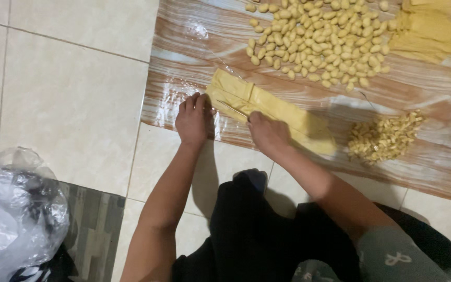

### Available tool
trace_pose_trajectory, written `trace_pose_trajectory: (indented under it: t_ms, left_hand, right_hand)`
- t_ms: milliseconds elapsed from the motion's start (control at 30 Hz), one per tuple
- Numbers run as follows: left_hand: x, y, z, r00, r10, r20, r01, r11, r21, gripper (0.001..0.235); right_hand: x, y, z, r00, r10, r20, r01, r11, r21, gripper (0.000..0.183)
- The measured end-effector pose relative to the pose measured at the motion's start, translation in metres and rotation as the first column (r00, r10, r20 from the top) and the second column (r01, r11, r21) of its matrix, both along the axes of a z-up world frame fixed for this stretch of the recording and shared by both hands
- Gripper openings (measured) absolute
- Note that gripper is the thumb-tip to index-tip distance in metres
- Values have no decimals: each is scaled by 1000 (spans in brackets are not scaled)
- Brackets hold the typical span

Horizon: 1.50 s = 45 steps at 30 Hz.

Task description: The person sits on the floor and wraps individual peanuts in thin yellow sheets. They place each wrapped peanut on a plastic-covered mat and occasionally adjust the stack of sheets.

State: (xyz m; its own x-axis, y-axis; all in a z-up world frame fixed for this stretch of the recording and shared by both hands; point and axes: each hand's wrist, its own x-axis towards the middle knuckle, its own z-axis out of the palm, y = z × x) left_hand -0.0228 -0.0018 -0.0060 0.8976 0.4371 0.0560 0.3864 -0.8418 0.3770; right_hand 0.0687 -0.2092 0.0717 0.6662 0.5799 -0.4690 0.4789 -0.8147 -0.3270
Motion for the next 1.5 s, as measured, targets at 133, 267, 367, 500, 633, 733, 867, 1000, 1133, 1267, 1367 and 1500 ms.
trace_pose_trajectory:
  t_ms: [133,267,367,500,633,733,867,1000,1133,1267,1367,1500]
  left_hand:
    - [1,-1,2,999,-4,-51,6,999,33,46]
    - [3,0,2,998,0,-66,0,1000,4,47]
    - [3,-1,4,1000,-13,-24,13,1000,7,47]
    - [3,0,4,996,2,-88,-4,1000,-24,50]
    - [2,0,0,998,-6,-68,6,1000,3,49]
    - [4,0,-2,996,-13,-91,13,1000,0,49]
    - [11,2,-2,980,-22,-196,29,999,32,50]
    - [29,5,4,934,-17,-357,41,997,60,71]
    - [47,1,16,855,-25,-519,50,998,36,87]
    - [60,-1,25,785,-40,-618,92,994,52,100]
    - [68,-1,22,759,-51,-650,125,990,69,107]
    - [66,2,12,788,-25,-615,104,990,93,107]
  right_hand:
    - [18,49,-7,997,55,-49,-55,998,16,25]
    - [27,62,-14,995,70,-74,-77,992,-98,20]
    - [21,36,-11,992,108,-66,-118,981,-157,18]
    - [14,-40,-5,986,149,71,-135,975,-175,14]
    - [-3,-126,-10,971,158,178,-148,987,-70,9]
    - [-16,-192,-16,953,166,254,-169,986,-10,10]
    - [-20,-268,-35,977,123,175,-99,985,-142,16]
    - [-28,-328,-43,978,110,179,-64,967,-247,24]
    - [-34,-365,-31,999,50,21,-32,849,-528,37]
    - [-28,-355,-13,999,-2,51,20,934,-356,29]
    - [-18,-306,1,974,-223,-46,217,970,-109,27]
    - [-8,-197,10,985,-167,-37,168,985,27,32]
